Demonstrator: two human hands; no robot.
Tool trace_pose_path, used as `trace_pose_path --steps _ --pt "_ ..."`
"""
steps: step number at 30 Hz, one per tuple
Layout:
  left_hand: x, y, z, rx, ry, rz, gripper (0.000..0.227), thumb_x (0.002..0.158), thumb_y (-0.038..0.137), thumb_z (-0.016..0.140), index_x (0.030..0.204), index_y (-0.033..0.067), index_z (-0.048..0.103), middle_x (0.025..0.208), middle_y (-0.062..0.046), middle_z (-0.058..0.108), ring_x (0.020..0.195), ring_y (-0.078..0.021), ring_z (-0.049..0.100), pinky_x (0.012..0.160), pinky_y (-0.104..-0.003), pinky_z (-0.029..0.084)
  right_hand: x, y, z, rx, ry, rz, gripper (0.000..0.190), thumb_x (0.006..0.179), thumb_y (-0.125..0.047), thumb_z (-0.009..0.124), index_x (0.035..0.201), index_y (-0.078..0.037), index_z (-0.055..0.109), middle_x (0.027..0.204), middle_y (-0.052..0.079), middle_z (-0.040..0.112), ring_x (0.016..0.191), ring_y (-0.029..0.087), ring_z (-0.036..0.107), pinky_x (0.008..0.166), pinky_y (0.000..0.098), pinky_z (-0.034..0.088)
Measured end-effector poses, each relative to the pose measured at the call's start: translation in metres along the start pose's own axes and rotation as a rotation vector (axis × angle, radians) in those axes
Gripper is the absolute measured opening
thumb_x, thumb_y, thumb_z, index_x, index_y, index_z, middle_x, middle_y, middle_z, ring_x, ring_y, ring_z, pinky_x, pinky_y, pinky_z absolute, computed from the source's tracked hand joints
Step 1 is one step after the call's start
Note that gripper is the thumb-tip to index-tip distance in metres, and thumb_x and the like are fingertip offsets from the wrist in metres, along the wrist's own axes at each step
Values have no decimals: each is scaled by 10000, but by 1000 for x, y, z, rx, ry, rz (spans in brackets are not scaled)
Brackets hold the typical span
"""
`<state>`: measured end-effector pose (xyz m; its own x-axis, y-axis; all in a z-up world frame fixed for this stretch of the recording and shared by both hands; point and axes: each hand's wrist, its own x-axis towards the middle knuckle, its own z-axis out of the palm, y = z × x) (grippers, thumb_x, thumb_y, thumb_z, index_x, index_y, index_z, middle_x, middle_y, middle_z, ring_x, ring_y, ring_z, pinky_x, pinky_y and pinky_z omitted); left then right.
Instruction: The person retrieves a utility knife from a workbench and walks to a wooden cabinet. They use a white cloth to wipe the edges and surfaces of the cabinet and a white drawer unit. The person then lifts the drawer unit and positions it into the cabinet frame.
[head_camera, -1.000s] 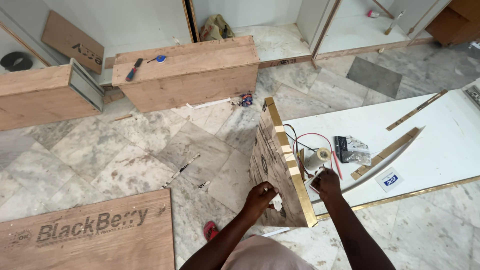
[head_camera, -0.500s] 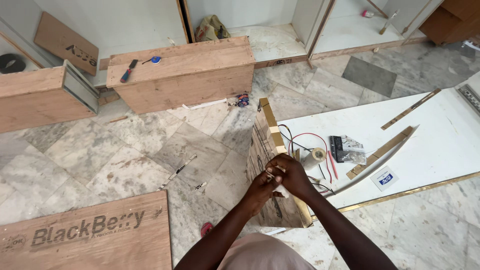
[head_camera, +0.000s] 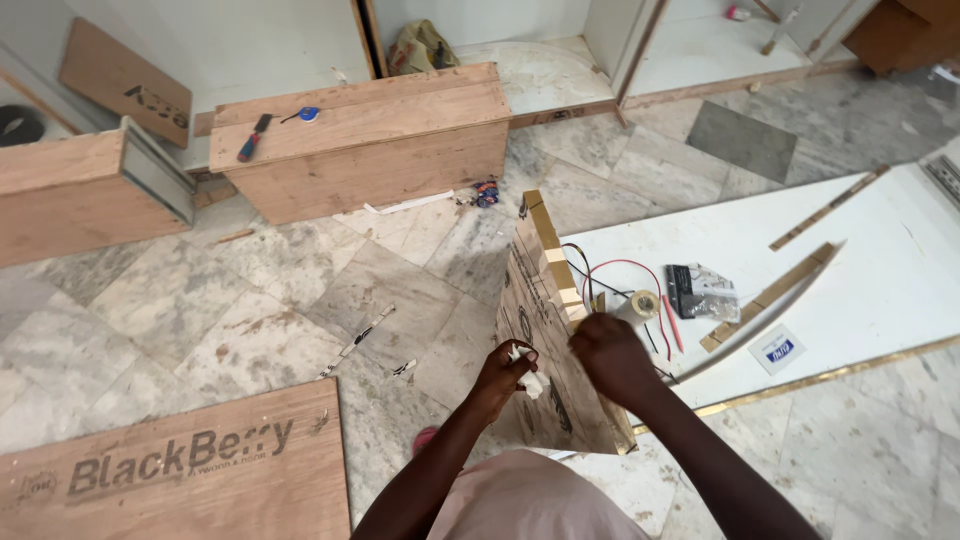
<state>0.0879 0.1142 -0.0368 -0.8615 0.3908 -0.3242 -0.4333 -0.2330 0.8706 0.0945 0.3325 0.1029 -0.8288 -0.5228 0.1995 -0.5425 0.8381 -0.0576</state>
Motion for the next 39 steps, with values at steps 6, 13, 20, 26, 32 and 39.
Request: trace_pose_path --steps 6,13,20,26,32,39 --pt "16 0 3 101 42 -93 306 969 433 704 968 143 608 829 -7 667 732 -125 643 638 -304 526 21 -32 36 -568 -288 -250 273 857 -230 606 972 -13 726 1100 182 614 1204 394 496 1051 599 378" --pt "13 -6 -42 5 97 -186 360 963 483 668 933 128 609 835 -14 688 766 -155 699 660 -351 579 25 -23 60 -689 -328 -289 261 858 -234 598 929 -16 722 1010 168 599 1111 389 497 901 548 426" --pt "8 -20 -60 -109 122 -185 332 956 455 696 958 130 627 860 -34 710 767 -173 712 635 -358 568 24 -10 50 -522 -291 -312 164 794 -212 631 852 -71 690 952 122 577 1053 334 501 863 477 459" --pt "1 -6 -50 -60 53 -186 331 971 471 673 955 146 612 870 -24 699 778 -145 688 630 -320 559 29 -16 50 -631 -379 -290 178 820 -211 622 883 -61 694 970 116 578 1033 328 509 832 462 475" --pt "-4 -1 -48 -44 49 -143 366 1004 476 640 944 116 610 876 -12 688 795 -136 669 629 -317 552 33 -14 47 -662 -451 -333 192 840 -225 611 877 -61 705 991 106 581 1040 311 503 798 423 466" --pt "-12 3 -56 -91 82 -134 356 992 483 636 949 130 609 887 -15 699 817 -140 690 688 -331 573 38 -5 50 -547 -533 -322 113 843 -175 640 833 -85 707 970 62 580 1056 284 497 766 402 471"
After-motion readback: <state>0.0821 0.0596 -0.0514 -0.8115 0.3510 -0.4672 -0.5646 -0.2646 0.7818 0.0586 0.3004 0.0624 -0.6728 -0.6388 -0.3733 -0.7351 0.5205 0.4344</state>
